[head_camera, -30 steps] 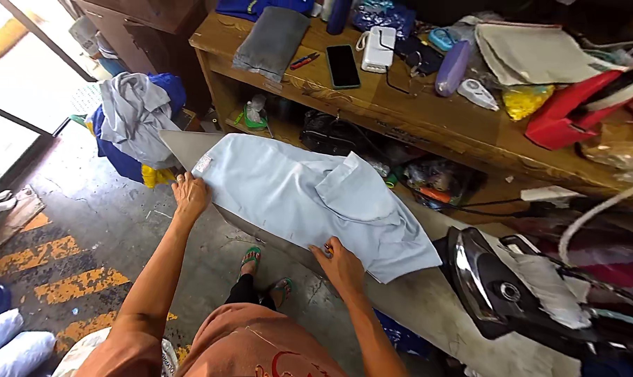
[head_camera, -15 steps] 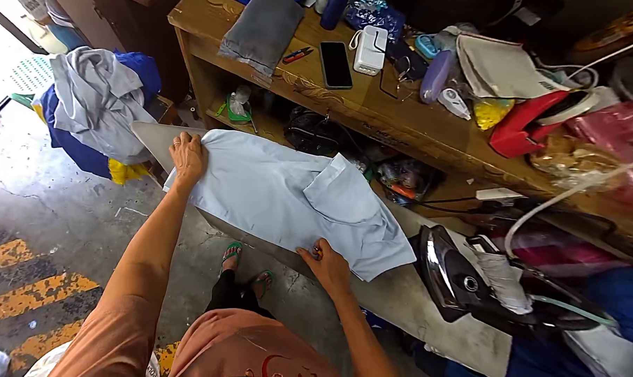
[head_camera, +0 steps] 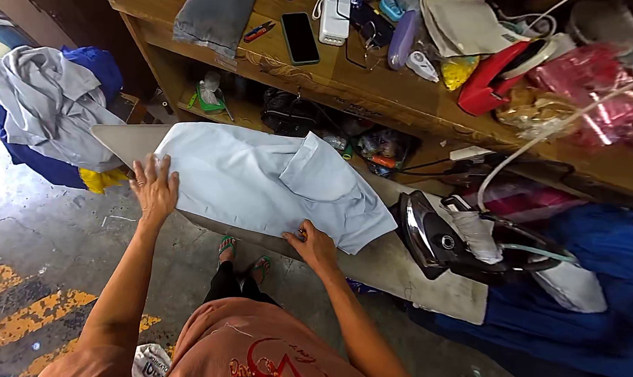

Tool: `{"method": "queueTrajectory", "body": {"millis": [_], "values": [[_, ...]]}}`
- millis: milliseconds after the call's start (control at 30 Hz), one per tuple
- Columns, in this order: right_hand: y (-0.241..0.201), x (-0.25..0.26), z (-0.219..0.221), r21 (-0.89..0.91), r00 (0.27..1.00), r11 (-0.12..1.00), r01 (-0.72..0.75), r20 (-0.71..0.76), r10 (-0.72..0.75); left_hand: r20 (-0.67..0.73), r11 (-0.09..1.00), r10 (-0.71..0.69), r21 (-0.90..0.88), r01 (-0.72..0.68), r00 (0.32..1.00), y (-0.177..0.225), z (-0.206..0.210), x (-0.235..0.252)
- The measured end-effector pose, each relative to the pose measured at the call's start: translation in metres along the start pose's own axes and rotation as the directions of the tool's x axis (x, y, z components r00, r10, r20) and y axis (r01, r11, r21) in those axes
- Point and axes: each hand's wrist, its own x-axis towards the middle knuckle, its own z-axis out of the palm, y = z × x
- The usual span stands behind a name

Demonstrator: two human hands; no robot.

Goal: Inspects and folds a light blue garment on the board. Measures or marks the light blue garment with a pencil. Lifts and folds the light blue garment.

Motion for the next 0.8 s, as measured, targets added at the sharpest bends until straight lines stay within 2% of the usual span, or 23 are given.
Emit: {"method": "queueTrajectory", "body": {"millis": [67, 133, 167, 233, 300, 367, 433, 467, 567, 667, 733, 800], "values": [[-0.001, 0.0, 0.0, -0.001, 1.0, 1.0, -0.009, 0.004, 0.009, 0.021, 0.997, -0.068, 0.036, 0.067, 0.997, -0.007, -0.008, 0.006], [0.0, -0.001, -0.001, 0.001, 1.0, 1.0, -0.008, -0.001, 0.008, 0.004, 0.992, -0.123, 0.017, 0.123, 0.992, 0.008, -0.026, 0.009], [0.0, -0.001, -0.001, 0.002, 1.0, 1.0, -0.01, 0.001, 0.01, -0.029, 0.994, -0.107, -0.026, 0.106, 0.994, 0.023, -0.033, 0.007], [0.0, -0.002, -0.001, 0.005, 1.0, 1.0, -0.008, 0.009, 0.008, -0.06, 0.993, 0.019, -0.114, -0.026, 0.998, 0.066, -0.037, -0.014], [0.0, -0.001, -0.003, 0.014, 1.0, 1.0, 0.0, 0.025, 0.0, 0.015, 0.929, 0.241, -0.292, -0.226, 0.97, 0.123, -0.021, -0.048], [0.003, 0.001, -0.007, 0.042, 0.997, 0.999, 0.018, 0.068, -0.021, 0.102, 0.748, 0.495, -0.556, -0.364, 0.863, 0.178, 0.005, -0.086], [0.01, 0.005, -0.013, 0.1, 0.988, 0.994, 0.049, 0.139, -0.063, 0.1, 0.561, 0.66, -0.724, -0.401, 0.744, 0.213, 0.028, -0.113], [0.015, 0.007, -0.016, 0.143, 0.981, 0.987, 0.069, 0.171, -0.093, 0.074, 0.527, 0.688, -0.734, -0.428, 0.722, 0.221, 0.04, -0.123], [0.039, 0.016, -0.023, 0.407, 0.952, 0.905, 0.124, 0.207, -0.224, 0.025, 0.539, 0.715, -0.656, -0.528, 0.699, 0.222, 0.054, -0.133], [0.064, 0.013, -0.03, 0.689, 0.96, 0.724, 0.015, 0.192, -0.202, 0.056, 0.55, 0.74, -0.624, -0.555, 0.67, 0.22, 0.052, -0.133], [0.081, 0.007, -0.04, 0.711, 0.98, 0.703, -0.005, 0.143, -0.138, 0.052, 0.544, 0.75, -0.616, -0.57, 0.66, 0.221, 0.053, -0.132], [0.097, 0.0, -0.046, 0.615, 0.994, 0.789, -0.01, 0.094, -0.06, 0.05, 0.548, 0.749, -0.608, -0.575, 0.661, 0.222, 0.053, -0.132]]}}
